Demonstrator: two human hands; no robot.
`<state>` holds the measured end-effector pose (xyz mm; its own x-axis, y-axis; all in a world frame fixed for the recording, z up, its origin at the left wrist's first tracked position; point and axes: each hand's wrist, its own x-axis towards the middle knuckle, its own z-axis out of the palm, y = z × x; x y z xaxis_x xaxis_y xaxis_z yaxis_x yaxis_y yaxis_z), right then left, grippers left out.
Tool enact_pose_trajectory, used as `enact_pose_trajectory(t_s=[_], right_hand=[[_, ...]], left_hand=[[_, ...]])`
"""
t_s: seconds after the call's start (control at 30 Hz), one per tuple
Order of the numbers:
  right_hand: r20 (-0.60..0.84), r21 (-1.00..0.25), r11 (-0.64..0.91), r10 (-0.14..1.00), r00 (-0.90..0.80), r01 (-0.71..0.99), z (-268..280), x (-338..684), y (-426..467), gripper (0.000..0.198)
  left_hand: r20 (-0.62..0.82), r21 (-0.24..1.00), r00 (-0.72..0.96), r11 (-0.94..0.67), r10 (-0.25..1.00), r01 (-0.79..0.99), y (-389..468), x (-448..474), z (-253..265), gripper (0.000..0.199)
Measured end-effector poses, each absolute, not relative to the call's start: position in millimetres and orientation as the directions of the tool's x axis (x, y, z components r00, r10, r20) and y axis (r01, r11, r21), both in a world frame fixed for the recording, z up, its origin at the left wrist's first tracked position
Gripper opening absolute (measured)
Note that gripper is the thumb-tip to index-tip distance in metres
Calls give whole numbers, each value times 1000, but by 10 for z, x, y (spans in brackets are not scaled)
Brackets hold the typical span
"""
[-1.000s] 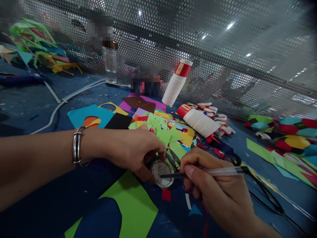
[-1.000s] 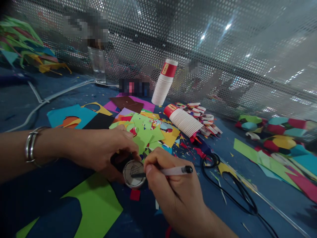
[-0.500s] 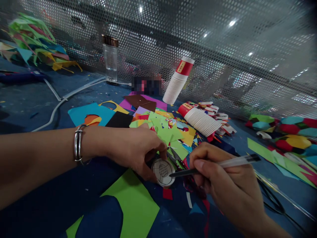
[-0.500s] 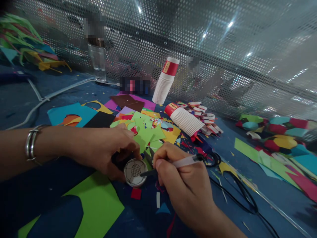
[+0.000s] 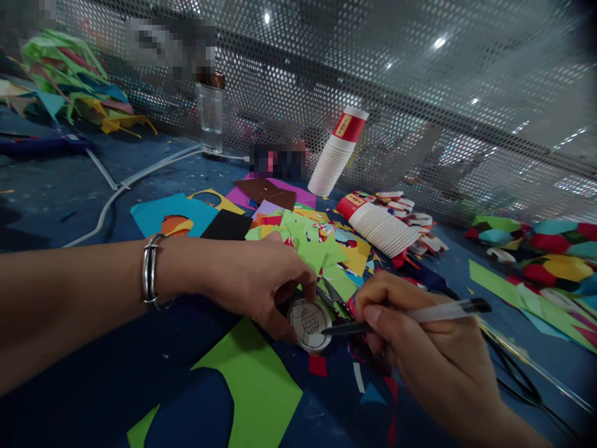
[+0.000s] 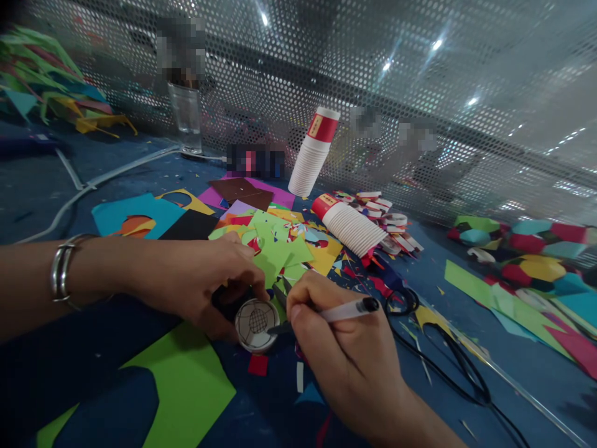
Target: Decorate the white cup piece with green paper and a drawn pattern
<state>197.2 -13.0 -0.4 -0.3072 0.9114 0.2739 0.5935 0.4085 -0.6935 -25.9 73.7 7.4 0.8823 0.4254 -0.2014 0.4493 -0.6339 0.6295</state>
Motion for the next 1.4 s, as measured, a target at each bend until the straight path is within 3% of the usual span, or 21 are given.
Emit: enact_pose_trajectory(t_s=[0.2, 0.4, 0.8, 0.97, 1.2, 1.4], right_hand=[[255, -727, 373, 926, -278, 577, 21, 1949, -116, 25], [238, -838, 262, 965, -110, 479, 3, 1905, -142, 23], [301, -862, 260, 953, 27, 435, 9, 1905, -151, 20], [341, -879, 278, 935, 103, 388, 8, 1874, -177, 19], [379, -871, 333, 923, 64, 361, 9, 1872, -175, 21], [400, -872, 367, 916, 37, 325, -14, 1907, -152, 22]], left_hand=[[-177, 584, 880, -673, 440, 454, 715, -259, 84, 42], [-150, 563, 889, -702, 433, 437, 717, -263, 64, 45], [-188, 511, 869, -710, 458, 484, 683, -284, 179, 60], [-128, 507, 853, -706, 505, 494, 652, -256, 209, 43], [-43, 535, 837, -695, 545, 480, 679, -247, 174, 23], [58, 643, 841, -665, 537, 380, 666, -205, 140, 22]])
